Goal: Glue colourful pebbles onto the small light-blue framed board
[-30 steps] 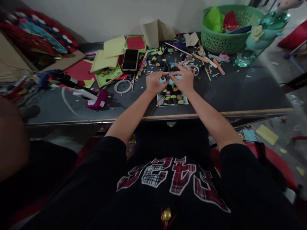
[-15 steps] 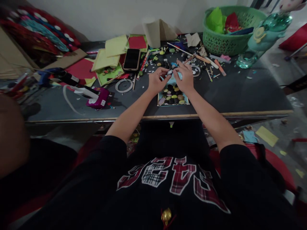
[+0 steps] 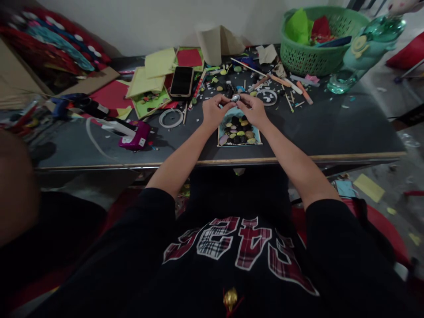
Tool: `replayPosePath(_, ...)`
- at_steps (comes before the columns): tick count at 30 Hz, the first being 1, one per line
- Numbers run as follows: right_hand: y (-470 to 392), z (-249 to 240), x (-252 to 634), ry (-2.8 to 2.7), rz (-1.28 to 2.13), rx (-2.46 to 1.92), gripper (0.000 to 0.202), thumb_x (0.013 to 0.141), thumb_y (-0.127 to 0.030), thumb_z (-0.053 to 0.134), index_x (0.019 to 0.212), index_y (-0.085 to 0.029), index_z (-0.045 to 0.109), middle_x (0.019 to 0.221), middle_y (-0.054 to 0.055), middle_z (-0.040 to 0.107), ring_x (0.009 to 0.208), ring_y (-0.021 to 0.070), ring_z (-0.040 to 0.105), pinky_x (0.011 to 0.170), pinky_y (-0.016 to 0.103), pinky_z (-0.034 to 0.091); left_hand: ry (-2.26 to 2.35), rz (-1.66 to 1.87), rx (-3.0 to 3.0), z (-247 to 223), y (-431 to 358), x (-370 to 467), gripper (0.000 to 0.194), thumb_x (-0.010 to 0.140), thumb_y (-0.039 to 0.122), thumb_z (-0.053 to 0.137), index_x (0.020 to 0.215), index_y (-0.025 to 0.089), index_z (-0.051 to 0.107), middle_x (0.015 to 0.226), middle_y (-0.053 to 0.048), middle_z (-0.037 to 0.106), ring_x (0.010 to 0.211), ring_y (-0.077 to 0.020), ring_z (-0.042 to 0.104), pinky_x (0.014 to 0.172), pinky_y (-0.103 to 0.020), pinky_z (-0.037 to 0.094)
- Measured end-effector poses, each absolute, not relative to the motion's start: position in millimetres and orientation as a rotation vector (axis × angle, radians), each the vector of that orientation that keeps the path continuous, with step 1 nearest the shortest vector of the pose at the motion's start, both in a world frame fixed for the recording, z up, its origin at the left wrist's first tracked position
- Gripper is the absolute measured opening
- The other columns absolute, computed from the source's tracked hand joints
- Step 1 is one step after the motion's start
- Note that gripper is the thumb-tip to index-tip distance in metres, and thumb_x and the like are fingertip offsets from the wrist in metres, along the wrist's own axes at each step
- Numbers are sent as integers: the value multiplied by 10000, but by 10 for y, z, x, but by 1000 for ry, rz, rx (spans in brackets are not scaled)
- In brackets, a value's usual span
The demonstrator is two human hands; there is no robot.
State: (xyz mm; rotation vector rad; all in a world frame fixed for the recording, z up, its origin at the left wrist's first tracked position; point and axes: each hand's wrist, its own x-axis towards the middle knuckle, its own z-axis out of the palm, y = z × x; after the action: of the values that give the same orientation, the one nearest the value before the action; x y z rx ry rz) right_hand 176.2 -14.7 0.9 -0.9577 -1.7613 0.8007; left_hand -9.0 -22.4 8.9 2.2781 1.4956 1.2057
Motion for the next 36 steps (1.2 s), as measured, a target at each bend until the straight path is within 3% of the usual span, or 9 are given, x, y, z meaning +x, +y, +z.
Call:
replayPosePath(4, -71, -65, 1756, -1728, 794, -967, 919, 636, -1003, 499, 1095, -234, 705, 1007, 90, 758, 894, 256, 733, 922, 485, 617, 1434, 1259, 2361, 139, -252, -99, 458, 945, 658, 524, 1149, 291, 706, 1180, -98, 747, 1178, -270, 670, 1019, -424, 532)
replayPosePath(7, -37, -97, 1767, -1740, 793, -966, 914, 625, -1010, 498, 1072, -239, 706, 918, 76, 745, 791, 238, 717, 860, 480, 628, 1330, 1253, 2449, 160, -247, -94, 465, 965, 661, 453, 1154, 326, 715, 1319, -95, 690, 1274, -278, 613, 1105, -475, 487)
replayPosePath(14, -29, -108, 1784, -1788, 809, -1004, 878, 613, -1018, 498, 983, -242, 680, 887, 68, 725, 749, 219, 688, 808, 450, 624, 1327, 1215, 2458, 157, -249, -85, 473, 966, 651, 469, 1006, 283, 763, 1296, -117, 680, 1292, -302, 599, 1105, -531, 486)
replayPosePath(23, -33, -118, 1766, -1748, 833, -1010, 844, 535, -1016, 573, 897, -255, 621, 793, 41, 693, 745, 230, 689, 804, 468, 623, 1343, 1182, 2458, 137, -185, -130, 410, 962, 619, 498, 980, 288, 739, 1216, -112, 697, 1211, -289, 630, 1097, -510, 494)
replayPosePath(26, -32, -121, 1781, -1799, 799, -1031, 769, 622, -960, 585, 914, -249, 611, 786, 35, 689, 759, 236, 696, 818, 478, 617, 1304, 1163, 2493, 141, -178, -128, 431, 964, 643, 463, 987, 298, 720, 1200, -104, 709, 1218, -278, 630, 1112, -500, 484)
replayPosePath(30, -35, -125, 1800, -1849, 728, -1074, 543, 764, -768, 634, 923, -250, 601, 764, 9, 667, 717, 204, 673, 798, 446, 604, 1238, 1132, 2532, 126, -172, -122, 454, 990, 630, 404, 1027, 285, 696, 1224, -106, 708, 1244, -278, 622, 1131, -508, 462)
replayPosePath(36, -16, -140, 1825, -1888, 703, -1073, 446, 820, -640, 638, 983, -225, 621, 775, 33, 669, 746, 221, 676, 827, 462, 598, 1208, 1078, 2519, 99, -118, -134, 433, 971, 640, 447, 1043, 280, 676, 1123, -115, 721, 1219, -293, 629, 1095, -501, 480)
